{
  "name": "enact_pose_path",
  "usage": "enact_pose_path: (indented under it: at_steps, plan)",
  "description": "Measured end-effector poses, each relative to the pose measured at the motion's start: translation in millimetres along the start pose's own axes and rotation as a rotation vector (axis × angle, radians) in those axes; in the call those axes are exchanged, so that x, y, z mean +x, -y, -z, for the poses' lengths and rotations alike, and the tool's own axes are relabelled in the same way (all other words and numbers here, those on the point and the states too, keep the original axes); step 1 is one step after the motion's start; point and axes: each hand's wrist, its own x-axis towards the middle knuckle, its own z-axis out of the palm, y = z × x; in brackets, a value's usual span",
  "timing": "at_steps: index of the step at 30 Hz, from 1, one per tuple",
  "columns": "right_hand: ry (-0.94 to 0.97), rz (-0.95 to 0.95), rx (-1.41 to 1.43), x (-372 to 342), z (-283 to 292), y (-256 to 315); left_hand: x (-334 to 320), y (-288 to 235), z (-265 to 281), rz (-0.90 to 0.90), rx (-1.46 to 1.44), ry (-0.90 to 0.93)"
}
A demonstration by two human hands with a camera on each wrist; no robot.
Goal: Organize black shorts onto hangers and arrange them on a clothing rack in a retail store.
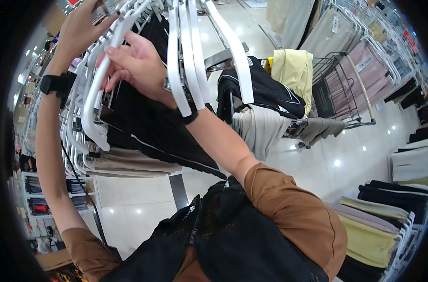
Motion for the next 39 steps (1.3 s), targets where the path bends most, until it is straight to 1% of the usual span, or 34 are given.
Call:
enact_pose_path:
  at_steps: [1,4,5,6,8,9,10,12,14,17,18,20,22,23,24,26,27,28,30,32,34,35,36,38,39]
  plan:
    - [-0.007,0.0,-0.028,6.6,0.7,1.2,3.2,-2.2,6.1,0.029,-0.12,0.048]
    - [-0.062,0.012,-0.009,22.6,3.7,1.4,2.4,-10.8,6.3,0.058,-0.167,0.008]
    - [-0.076,-0.015,0.005,25.8,3.7,2.6,-0.2,-15.9,7.6,0.03,-0.101,-0.034]
    - [-0.055,-0.029,0.025,28.2,7.3,0.5,0.9,-9.9,1.7,0.023,-0.113,-0.032]
    - [-0.084,-0.035,0.042,25.9,9.6,-0.1,2.2,13.6,-13.6,-0.084,-0.076,-0.08]
    - [-0.097,-0.049,0.062,23.6,13.3,-0.1,1.0,13.1,-11.8,-0.151,-0.031,-0.116]
    - [-0.106,-0.045,0.057,20.2,16.5,-0.7,1.3,15.4,-14.4,-0.157,-0.041,-0.115]
    - [-0.184,-0.06,0.024,12.2,20.9,-1.8,0.3,22.2,-18.6,0.009,0.027,0.087]
    - [-0.233,-0.108,0.022,1.8,22.6,-2.7,-0.5,27.7,-19.9,-0.025,-0.017,0.087]
    - [-0.224,-0.099,0.004,-7.9,24.4,1.6,-2.0,28.5,-21.5,-0.042,-0.017,0.065]
    - [-0.222,-0.104,-0.031,-9.1,24.0,5.5,-2.2,28.2,-22.1,-0.045,-0.023,0.064]
    - [-0.226,-0.108,-0.065,-10.8,22.1,11.3,-2.3,27.5,-22.4,0.021,0.004,0.096]
    - [-0.256,-0.128,-0.111,-12.3,19.6,16.3,-1.5,28.1,-22.6,0.024,0.001,0.131]
    - [-0.278,-0.159,-0.187,-13.3,20.3,18.1,-1.8,29.1,-23.4,0.012,0.005,0.116]
    - [-0.281,-0.159,-0.184,-14.3,18.7,20.4,-2.2,31.1,-24.4,0.001,0.01,0.101]
    - [-0.347,-0.101,-0.382,-19.5,12.8,24.0,-2.5,44.3,-32.6,-0.036,-0.012,0.076]
    - [-0.565,-0.062,-0.54,-21.6,10.0,10.7,-1.7,49.1,-36.2,-0.072,-0.036,0.046]
    - [-0.492,0.021,-0.598,-30.8,11.4,8.5,-1.1,49.9,-37.2,-0.077,-0.039,0.047]
    - [-0.55,0.077,-0.745,-60.7,1.4,-3.8,-1.8,51.9,-37.5,-0.005,0.006,0.088]
    - [-0.373,0.169,-1.05,-95.0,-11.5,0.2,-1.2,62.2,-42.0,-0.04,0.005,0.059]
    - [-0.214,0.317,-1.255,-135.7,-12.8,1.6,-1.9,64.2,-41.1,0.013,0.102,0.106]
    - [-0.133,0.271,-1.242,-159.5,-8.1,2.7,-2.5,53.6,-35.0,0.018,0.121,0.11]
    - [-0.054,0.225,-1.229,-183.7,2.9,6.6,-5.4,55.8,-33.5,0.013,0.117,0.108]
    - [-0.008,0.068,-1.328,-227.6,37.8,26.4,-12.5,65.6,-35.0,0.012,0.006,0.168]
    - [-0.046,0.006,-1.415,-250.2,64.2,39.0,-15.9,47.0,-26.0,-0.002,-0.033,0.156]
